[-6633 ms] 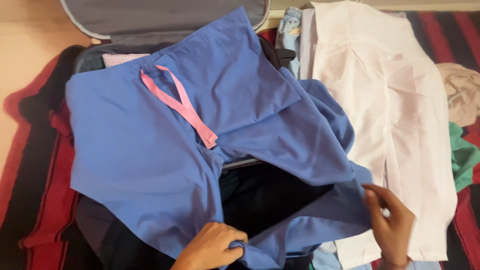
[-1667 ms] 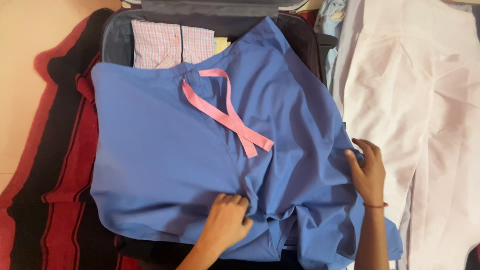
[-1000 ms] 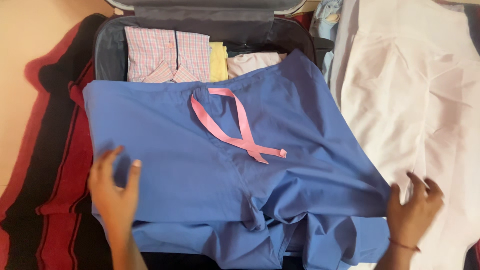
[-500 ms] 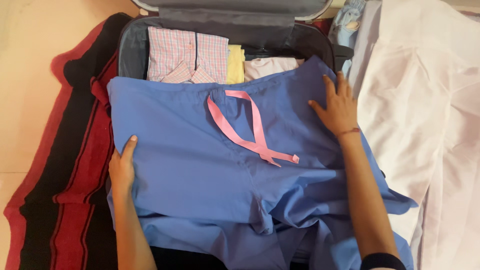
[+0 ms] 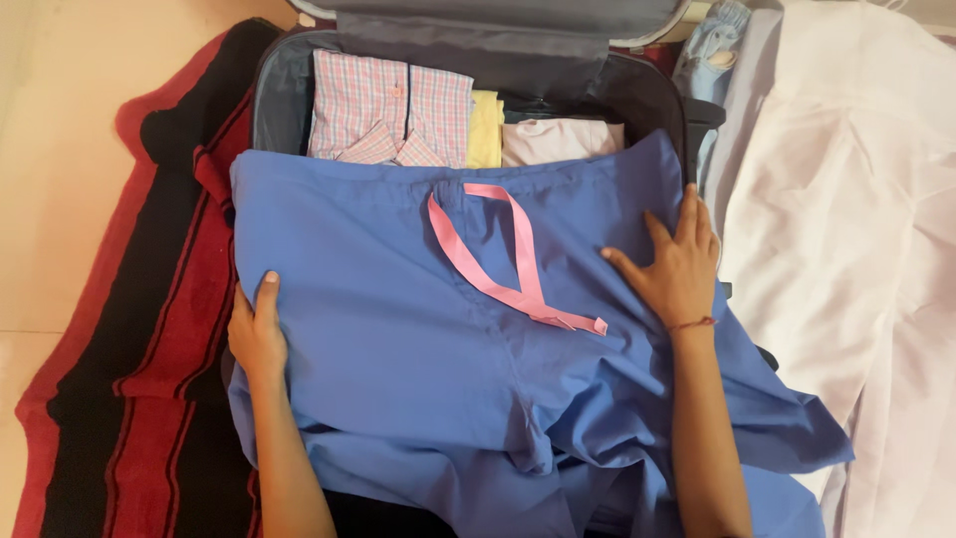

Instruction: The person removes several items of clothing, including blue trousers and a camouflage garment, from a suitcase and lays them out on a rug.

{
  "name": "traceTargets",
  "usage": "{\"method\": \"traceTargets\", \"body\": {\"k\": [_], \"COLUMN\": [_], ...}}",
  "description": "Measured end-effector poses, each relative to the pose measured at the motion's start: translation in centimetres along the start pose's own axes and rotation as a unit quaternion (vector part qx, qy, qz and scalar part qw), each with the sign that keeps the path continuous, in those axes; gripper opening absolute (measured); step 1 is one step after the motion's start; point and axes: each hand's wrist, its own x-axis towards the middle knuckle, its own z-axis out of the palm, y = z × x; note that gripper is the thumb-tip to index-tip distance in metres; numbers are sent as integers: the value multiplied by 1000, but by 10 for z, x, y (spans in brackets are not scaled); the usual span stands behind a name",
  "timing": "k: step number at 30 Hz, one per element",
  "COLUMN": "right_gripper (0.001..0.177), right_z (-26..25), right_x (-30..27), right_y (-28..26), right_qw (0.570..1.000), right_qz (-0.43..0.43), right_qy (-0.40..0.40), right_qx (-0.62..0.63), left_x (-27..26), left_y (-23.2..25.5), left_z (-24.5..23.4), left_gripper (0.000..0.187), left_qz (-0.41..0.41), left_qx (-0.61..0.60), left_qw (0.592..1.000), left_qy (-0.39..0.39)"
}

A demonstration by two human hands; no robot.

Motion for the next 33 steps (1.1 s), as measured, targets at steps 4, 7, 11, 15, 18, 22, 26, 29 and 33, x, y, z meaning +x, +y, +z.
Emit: {"method": "traceTargets", "body": {"k": [4, 7, 11, 15, 18, 22, 26, 29, 33], "right_gripper": [84, 86, 90, 86, 83, 41, 22, 43, 44], "right_z": [-6, -9, -9, -11, -11, -5, -3, -11, -11], "right_x": [-13, -21, -28, -30, -35, -41, -49, -42, -40], "right_y": [-11, -13, -24, -36, -49, -50, -57, -56, -55], "right_qw": [998, 995, 995, 998, 989, 989, 999, 994, 997], "right_qz": [-32, -42, -12, 22, 61, 85, 43, 24, 72], "right_qy": [-40, -91, -101, -39, -25, -65, 16, 103, 18], "right_qx": [-35, 0, 20, -47, -131, -101, -13, -38, -10], "left_x": [-8, -13, -20, -19, -14, -8, -11, -33, -41], "left_y": [4, 3, -14, -33, -47, -65, -46, -14, -8], "left_z": [2, 5, 11, 15, 18, 19, 14, 8, 10], "left_gripper": [58, 44, 20, 16, 19, 22, 33, 55, 40], "left_qz": [27, -8, 272, 354, 330, 296, 226, 164, 341], "left_qx": [-48, -42, -11, 44, 64, 1, 20, -15, 78], "left_qw": [998, 996, 936, 902, 906, 924, 950, 969, 912], "left_qy": [39, 81, 222, 243, 256, 242, 214, 182, 213]}}
